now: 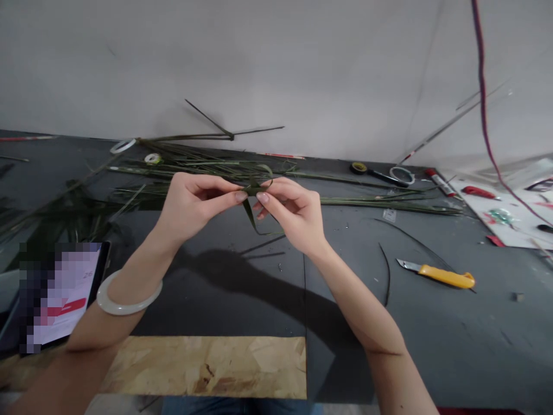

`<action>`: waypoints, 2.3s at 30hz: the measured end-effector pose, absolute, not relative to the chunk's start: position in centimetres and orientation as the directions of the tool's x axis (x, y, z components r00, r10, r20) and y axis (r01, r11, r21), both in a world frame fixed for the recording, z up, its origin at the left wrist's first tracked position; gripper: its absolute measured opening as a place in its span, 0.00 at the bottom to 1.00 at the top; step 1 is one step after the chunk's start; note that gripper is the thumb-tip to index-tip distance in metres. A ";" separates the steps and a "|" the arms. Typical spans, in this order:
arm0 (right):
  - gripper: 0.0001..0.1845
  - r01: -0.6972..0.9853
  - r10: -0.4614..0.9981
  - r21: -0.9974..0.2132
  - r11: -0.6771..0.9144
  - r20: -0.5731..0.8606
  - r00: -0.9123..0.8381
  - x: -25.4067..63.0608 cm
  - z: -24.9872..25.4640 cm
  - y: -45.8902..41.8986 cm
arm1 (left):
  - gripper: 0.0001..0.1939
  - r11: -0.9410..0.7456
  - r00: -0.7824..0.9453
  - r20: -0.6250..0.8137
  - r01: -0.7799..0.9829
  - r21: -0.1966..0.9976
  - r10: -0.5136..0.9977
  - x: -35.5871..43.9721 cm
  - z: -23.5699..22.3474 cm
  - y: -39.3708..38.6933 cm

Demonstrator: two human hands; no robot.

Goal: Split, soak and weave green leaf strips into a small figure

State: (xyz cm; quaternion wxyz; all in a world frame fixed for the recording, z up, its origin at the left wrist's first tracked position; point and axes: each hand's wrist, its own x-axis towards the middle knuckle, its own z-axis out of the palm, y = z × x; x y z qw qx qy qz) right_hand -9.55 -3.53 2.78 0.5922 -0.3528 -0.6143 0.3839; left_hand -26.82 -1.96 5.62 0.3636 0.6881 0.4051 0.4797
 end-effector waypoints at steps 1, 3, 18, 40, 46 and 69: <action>0.13 -0.028 0.898 -0.899 0.437 0.438 -0.046 -9.5 2.7 -3.4 | 0.14 -0.409 0.213 0.367 0.210 0.888 0.906 -26.8 5.6 -2.0; 0.14 -0.072 0.911 -0.914 0.399 0.404 -0.077 -9.4 2.6 -3.3 | 0.14 -0.414 0.223 0.369 0.209 0.886 0.903 -26.9 5.6 -2.0; 0.19 -0.267 0.910 -0.959 0.094 0.191 -0.369 -8.9 2.0 -2.3 | 0.14 -0.384 0.368 0.311 0.144 0.912 0.876 -27.1 5.6 -1.9; 0.09 0.215 0.784 -0.959 0.187 0.014 -0.621 -7.4 2.6 -1.6 | 0.11 -0.562 0.441 0.419 0.271 0.781 0.794 -27.2 5.1 -1.5; 0.10 0.132 0.869 -0.936 0.325 0.241 -0.433 -6.9 3.5 -2.1 | 0.11 -0.614 0.452 0.467 0.266 0.743 0.760 -27.3 5.0 -1.3; 0.12 0.264 0.815 -0.790 0.553 0.447 -0.370 -7.0 3.4 -2.2 | 0.06 -0.834 0.513 0.658 0.343 0.431 0.551 -27.9 5.6 -1.2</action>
